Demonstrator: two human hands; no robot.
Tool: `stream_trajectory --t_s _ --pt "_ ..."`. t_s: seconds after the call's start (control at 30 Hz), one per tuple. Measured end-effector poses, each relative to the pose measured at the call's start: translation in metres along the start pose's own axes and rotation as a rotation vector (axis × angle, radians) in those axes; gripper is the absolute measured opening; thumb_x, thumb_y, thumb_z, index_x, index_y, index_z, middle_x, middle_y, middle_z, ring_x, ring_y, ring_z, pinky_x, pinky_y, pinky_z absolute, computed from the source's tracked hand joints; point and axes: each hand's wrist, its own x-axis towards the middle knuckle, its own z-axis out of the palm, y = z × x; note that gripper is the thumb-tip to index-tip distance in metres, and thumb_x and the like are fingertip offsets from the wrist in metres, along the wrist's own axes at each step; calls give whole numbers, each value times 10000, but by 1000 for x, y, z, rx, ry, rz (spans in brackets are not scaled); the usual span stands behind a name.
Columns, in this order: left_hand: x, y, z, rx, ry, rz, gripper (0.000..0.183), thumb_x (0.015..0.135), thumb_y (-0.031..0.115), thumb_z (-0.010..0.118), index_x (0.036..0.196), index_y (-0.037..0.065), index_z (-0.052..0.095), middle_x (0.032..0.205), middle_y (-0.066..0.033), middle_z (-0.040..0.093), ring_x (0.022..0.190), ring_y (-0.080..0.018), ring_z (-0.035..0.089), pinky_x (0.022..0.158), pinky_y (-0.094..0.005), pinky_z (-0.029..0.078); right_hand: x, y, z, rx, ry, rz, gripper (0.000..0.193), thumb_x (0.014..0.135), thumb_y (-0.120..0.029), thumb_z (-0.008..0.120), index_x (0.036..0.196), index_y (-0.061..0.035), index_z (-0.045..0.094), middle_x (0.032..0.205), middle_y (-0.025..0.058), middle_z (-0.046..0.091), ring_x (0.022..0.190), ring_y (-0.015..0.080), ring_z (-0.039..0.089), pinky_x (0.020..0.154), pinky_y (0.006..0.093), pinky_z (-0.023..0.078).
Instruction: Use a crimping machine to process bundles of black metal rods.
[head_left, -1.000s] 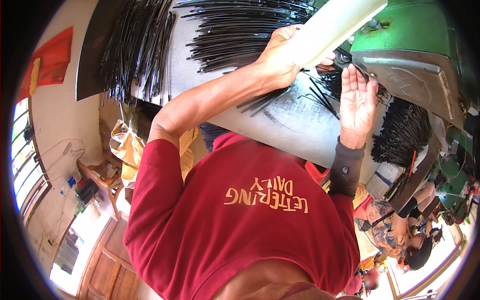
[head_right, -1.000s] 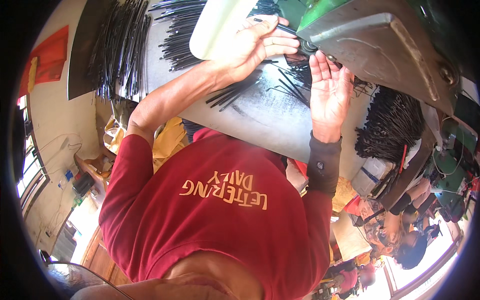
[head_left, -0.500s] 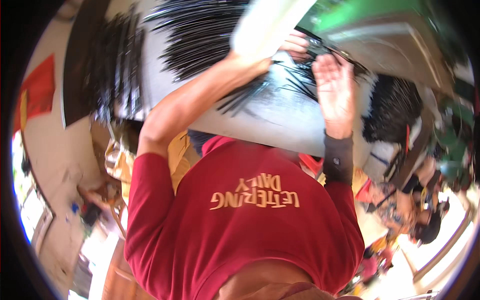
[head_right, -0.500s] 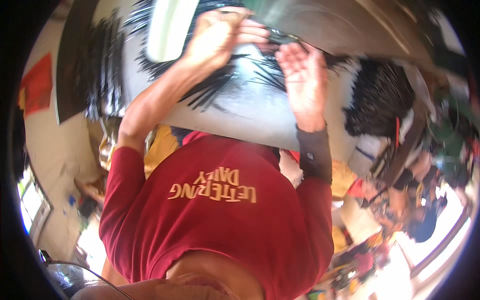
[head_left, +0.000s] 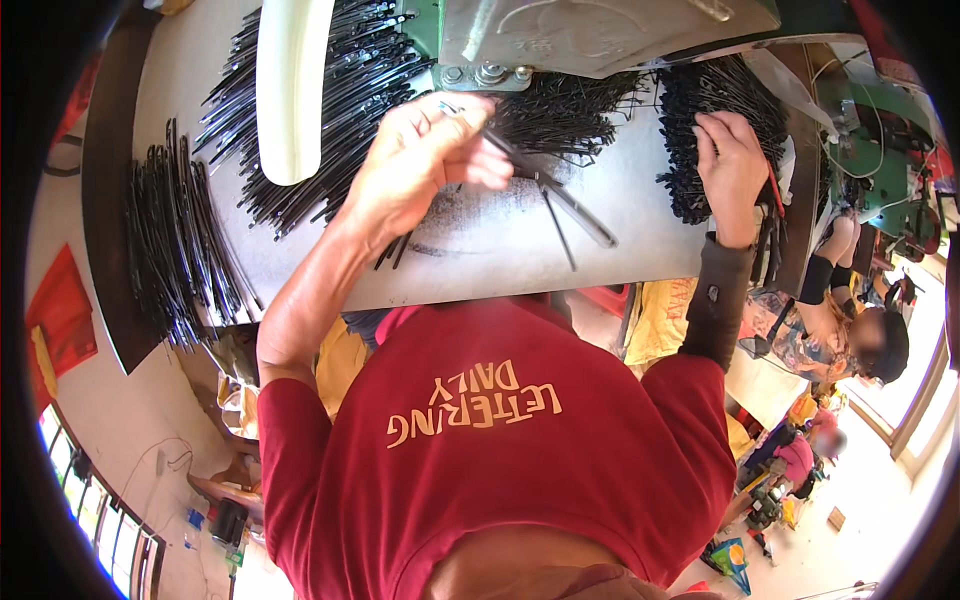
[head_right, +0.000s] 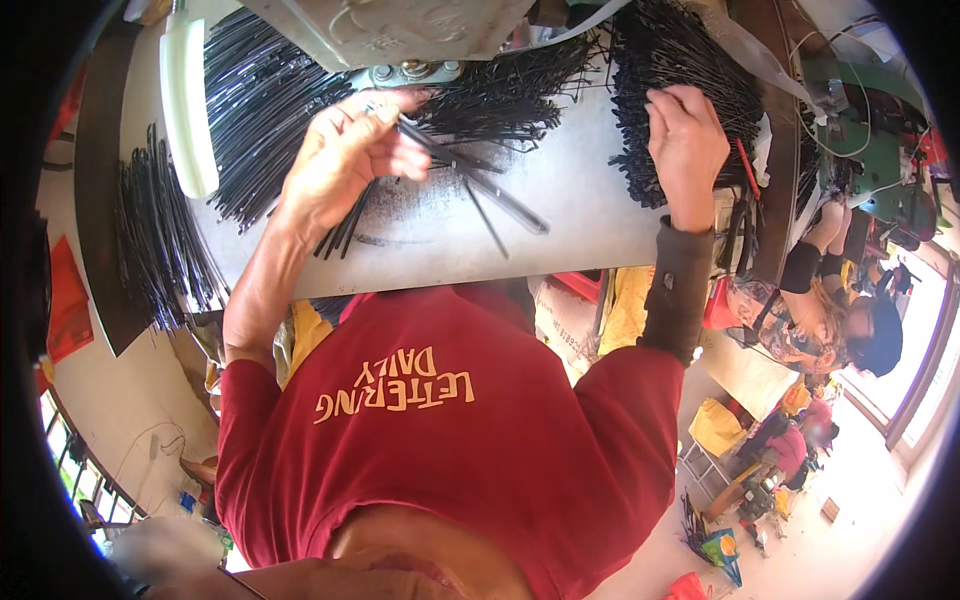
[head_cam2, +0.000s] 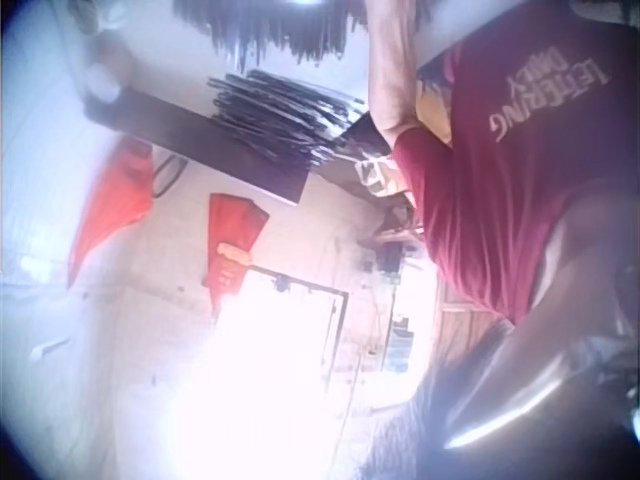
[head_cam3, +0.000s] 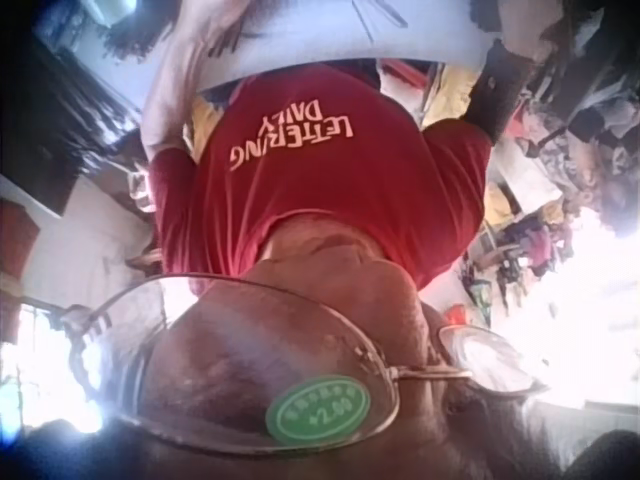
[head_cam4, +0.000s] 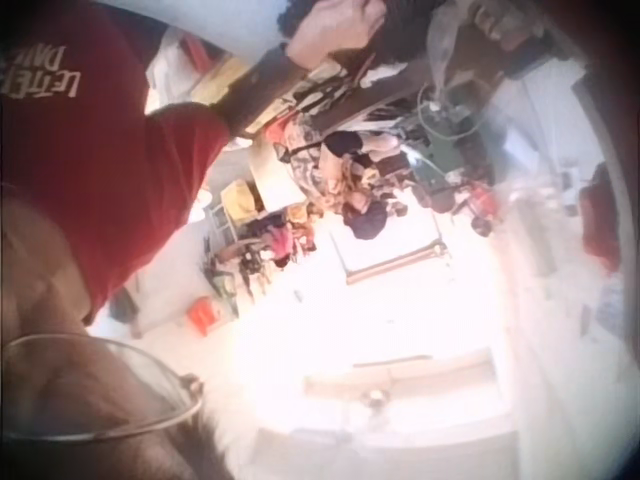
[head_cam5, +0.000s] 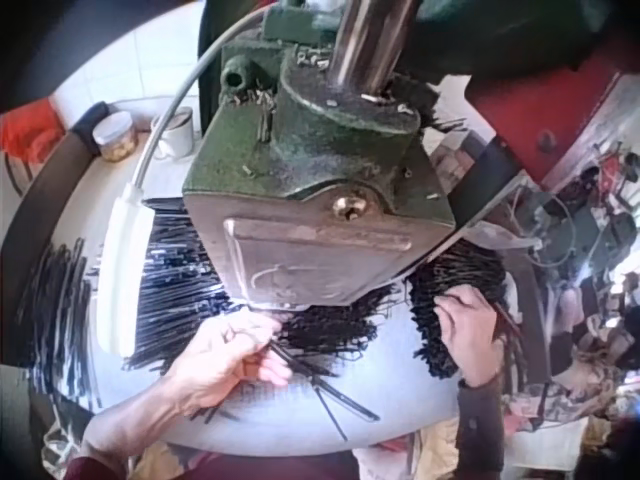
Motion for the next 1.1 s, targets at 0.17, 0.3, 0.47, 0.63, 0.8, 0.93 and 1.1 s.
stream_trajectory --t_s 0.17,0.3,0.47,0.63,0.8,0.93,1.1 --pt "-16 3 -15 -118 24 47 169 917 224 584 937 58 599 947 -79 614 892 -201 615 792 -400 540 3 1 -2 69 60 -66 130 726 -70 702 854 -91 686 892 33 636 797 225 596 688 321 492" --pt "-15 0 -17 -359 -16 8 187 922 236 575 935 51 589 852 -65 593 746 -169 562 663 -334 478 29 -78 17 182 132 -255 118 712 -104 653 827 -130 659 821 -6 626 782 177 597 672 322 485" --pt "-21 -1 -17 -306 102 1 158 894 158 601 960 16 584 806 -54 570 681 -141 494 602 -281 395 51 -166 49 421 127 -308 111 748 -125 635 854 -92 635 715 17 555 677 193 578 577 319 470" --pt "-18 4 -22 -167 109 6 152 897 139 605 964 4 589 833 -49 574 728 -113 518 648 -258 424 45 -181 56 1262 -122 491 92 850 -73 645 811 9 628 624 46 622 520 71 559 472 243 440" --pt "-2 -8 -9 135 205 141 147 858 138 650 916 5 623 732 -32 620 575 -82 549 511 -211 436 43 -189 55 1438 -260 743 130 872 -120 639 814 -4 637 617 10 589 514 42 528 458 180 414" --pt "7 -10 -11 333 236 248 140 839 92 641 934 -11 625 685 -30 610 534 -72 552 466 -196 427 42 -186 63 1592 -210 728 108 881 -98 623 867 9 632 677 30 611 556 57 543 515 181 447" --pt "8 -6 -12 416 257 322 256 828 27 587 1083 1 587 696 -23 611 522 -69 541 466 -199 432 43 -187 66 1621 -196 762 105 883 -92 620 900 11 635 692 35 615 565 66 551 519 186 456"
